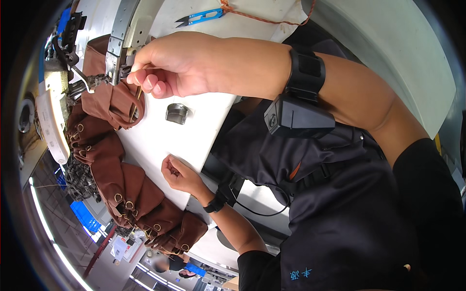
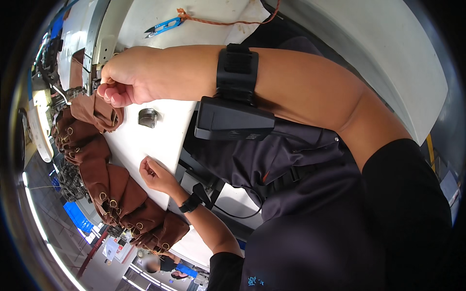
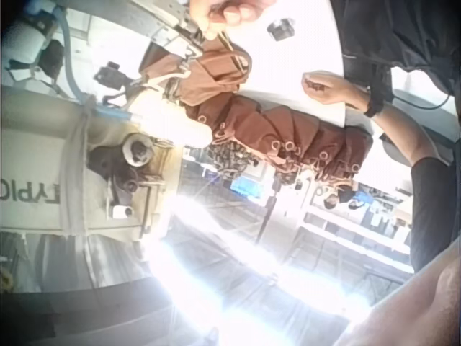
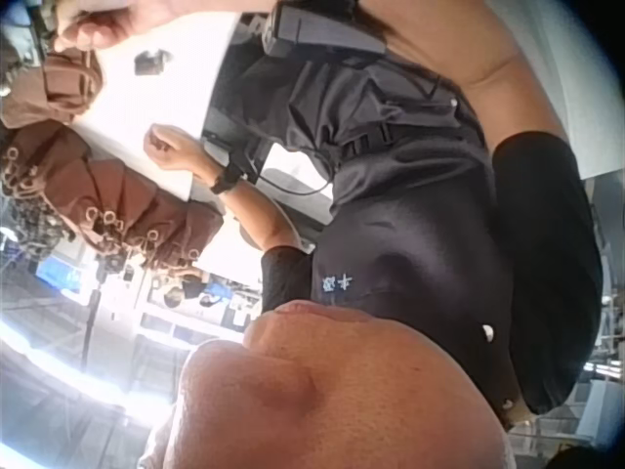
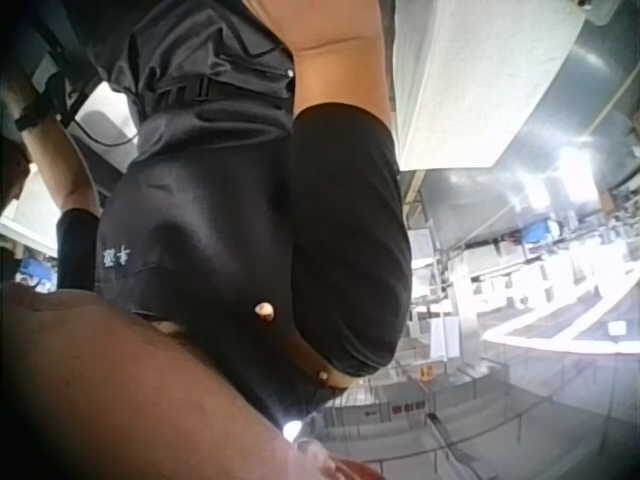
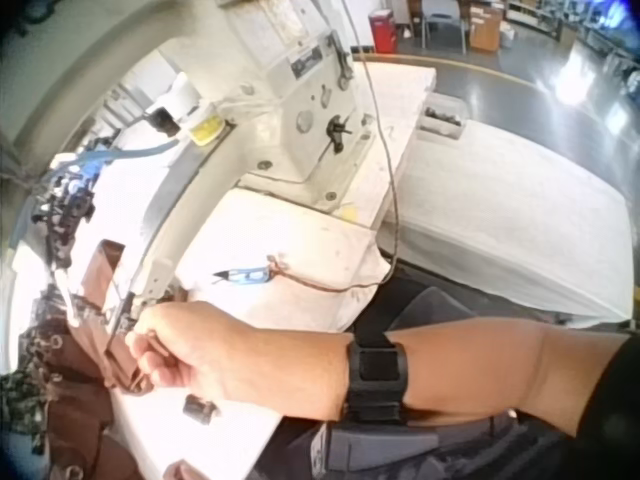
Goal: Assembling and sewing leather bags using an industrial sewing machine.
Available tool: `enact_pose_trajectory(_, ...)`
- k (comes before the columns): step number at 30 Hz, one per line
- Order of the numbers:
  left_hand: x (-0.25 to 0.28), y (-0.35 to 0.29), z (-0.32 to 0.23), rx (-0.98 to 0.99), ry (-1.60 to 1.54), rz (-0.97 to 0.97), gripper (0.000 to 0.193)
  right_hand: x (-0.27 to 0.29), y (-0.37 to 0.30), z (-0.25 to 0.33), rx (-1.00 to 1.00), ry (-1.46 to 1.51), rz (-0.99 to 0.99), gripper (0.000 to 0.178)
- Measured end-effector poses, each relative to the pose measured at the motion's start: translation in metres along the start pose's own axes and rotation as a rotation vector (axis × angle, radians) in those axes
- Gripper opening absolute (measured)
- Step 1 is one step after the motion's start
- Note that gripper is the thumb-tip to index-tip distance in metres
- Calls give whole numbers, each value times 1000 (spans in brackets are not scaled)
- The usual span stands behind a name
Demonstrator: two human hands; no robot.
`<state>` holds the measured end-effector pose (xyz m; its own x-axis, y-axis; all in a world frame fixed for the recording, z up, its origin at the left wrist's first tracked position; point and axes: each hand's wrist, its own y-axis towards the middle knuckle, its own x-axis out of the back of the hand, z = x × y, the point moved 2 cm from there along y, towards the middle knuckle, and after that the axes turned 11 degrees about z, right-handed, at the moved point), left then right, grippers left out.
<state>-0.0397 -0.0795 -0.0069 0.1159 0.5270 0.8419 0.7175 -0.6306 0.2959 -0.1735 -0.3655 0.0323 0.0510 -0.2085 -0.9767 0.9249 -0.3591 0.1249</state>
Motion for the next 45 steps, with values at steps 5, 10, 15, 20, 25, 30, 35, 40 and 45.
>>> enact_pose_trajectory(5,1,0,1,21,13,13,19,2,4,-2,-30,77,26,10)
enact_pose_trajectory(10,0,0,2,29,-9,7,20,0,7,-1,-23,137,-5,8)
enact_pose_trajectory(15,0,0,2,14,0,1,20,-5,0,0,-44,61,-103,6)
enact_pose_trajectory(20,-1,1,1,-33,-9,-16,20,1,1,6,-152,-60,-86,14)
enact_pose_trajectory(25,0,0,2,27,-13,-6,19,11,3,7,-155,-265,-91,20)
enact_pose_trajectory(30,0,0,2,7,10,-12,19,9,-2,-1,-10,-381,-206,22)
enact_pose_trajectory(35,0,0,4,4,-3,-7,20,7,-4,-1,51,-422,-206,22)
enact_pose_trajectory(40,0,0,4,16,1,-16,21,5,-6,-1,66,-432,-157,21)
enact_pose_trajectory(45,0,0,2,10,-14,-9,21,4,-8,-1,66,-424,-176,23)
